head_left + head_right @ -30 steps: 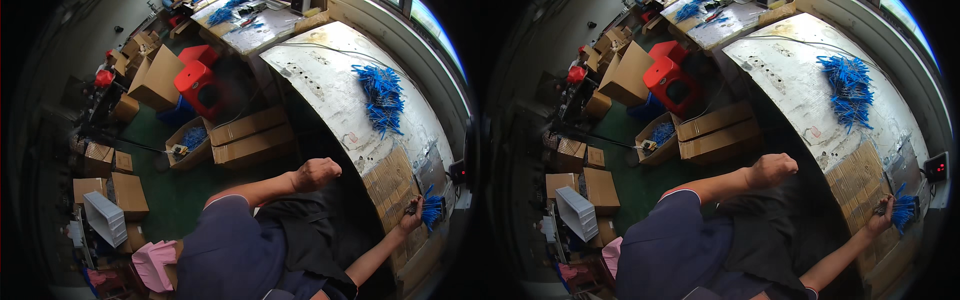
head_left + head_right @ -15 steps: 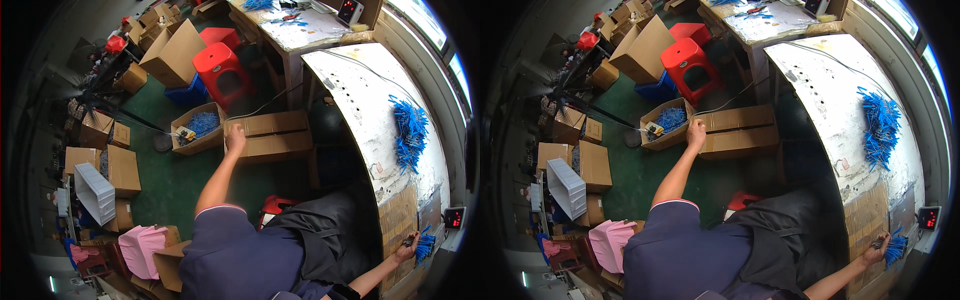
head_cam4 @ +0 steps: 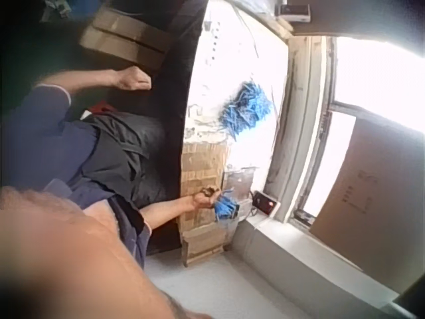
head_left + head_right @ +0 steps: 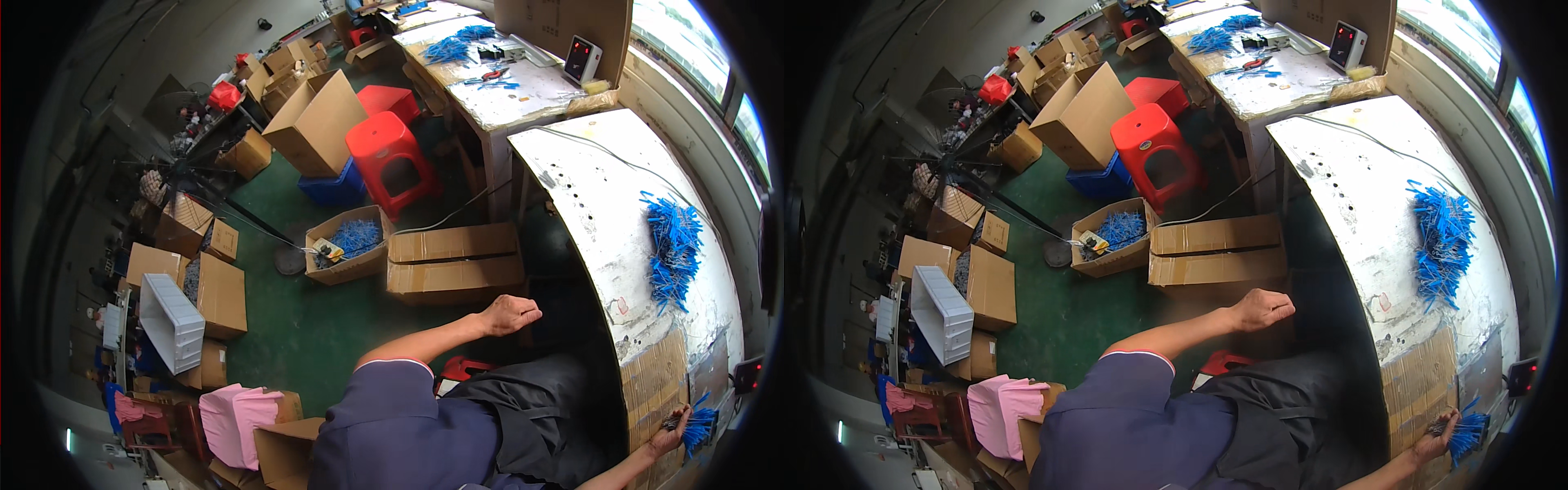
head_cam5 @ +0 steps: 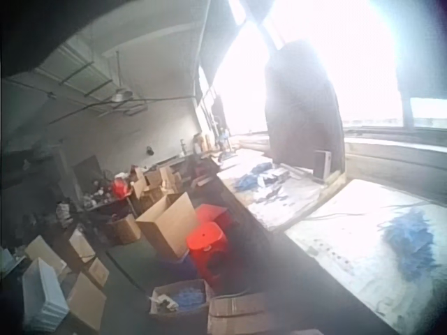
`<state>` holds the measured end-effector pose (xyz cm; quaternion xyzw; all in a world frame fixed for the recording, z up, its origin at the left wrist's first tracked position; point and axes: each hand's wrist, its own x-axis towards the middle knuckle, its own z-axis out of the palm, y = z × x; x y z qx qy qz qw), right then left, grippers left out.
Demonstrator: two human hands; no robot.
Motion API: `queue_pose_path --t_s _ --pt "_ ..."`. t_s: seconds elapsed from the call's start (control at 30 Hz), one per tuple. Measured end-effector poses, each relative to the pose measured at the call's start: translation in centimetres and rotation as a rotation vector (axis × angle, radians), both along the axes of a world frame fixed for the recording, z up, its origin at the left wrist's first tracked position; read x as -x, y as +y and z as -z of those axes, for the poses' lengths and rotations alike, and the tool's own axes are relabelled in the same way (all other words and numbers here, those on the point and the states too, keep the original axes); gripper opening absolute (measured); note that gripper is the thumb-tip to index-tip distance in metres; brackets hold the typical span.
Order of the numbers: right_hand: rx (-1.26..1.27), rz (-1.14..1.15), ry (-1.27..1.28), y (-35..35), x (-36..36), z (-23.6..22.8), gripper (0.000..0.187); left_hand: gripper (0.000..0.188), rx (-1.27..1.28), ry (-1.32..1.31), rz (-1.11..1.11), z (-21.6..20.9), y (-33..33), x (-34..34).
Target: The person is sorting and bundling blue electrical cables or wires at a workstation.
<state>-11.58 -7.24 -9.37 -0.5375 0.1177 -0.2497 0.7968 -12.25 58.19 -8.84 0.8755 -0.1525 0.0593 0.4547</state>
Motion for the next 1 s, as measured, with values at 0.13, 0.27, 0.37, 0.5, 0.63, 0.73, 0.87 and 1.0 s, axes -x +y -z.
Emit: queue_pose_path --t_s 0.13,0.27,0.37,0.5,0.63,0.73,0.87,1.0 --pt "-0.126 0.089 0.006 5.8 0.2 -4.0 0.012 0.025 0.446 0.232 0.115 -4.0 -9.2 -3.7" --pt "-0.210 0.080 -0.097 11.0 -3.5 -6.5 0.013 0.027 0.564 0.226 0.255 -6.3 -15.6 -6.6" --pt "-0.325 0.076 -0.178 8.8 -1.3 -7.0 0.008 0.031 0.597 0.275 0.448 -7.0 -25.4 -9.3" --pt "-0.453 0.071 -0.233 7.1 1.3 -6.7 0.014 0.028 0.615 0.480 0.632 -9.0 -37.7 -11.8" --pt "-0.608 0.066 -0.231 7.2 0.9 -5.5 0.013 0.029 0.567 0.830 0.730 -9.3 -45.2 -14.9" --pt "-0.635 0.058 -0.237 7.0 0.5 -4.9 0.014 0.033 0.299 0.683 0.833 -9.1 -48.9 -15.9" --pt "-0.629 0.034 -0.235 6.8 0.1 -5.9 0.015 0.038 -0.156 -0.011 0.947 -8.2 -52.0 -17.3" --pt "-0.595 0.014 -0.199 6.8 -0.2 -6.4 0.014 0.027 -0.160 -0.164 0.894 -7.7 -52.4 -17.5"
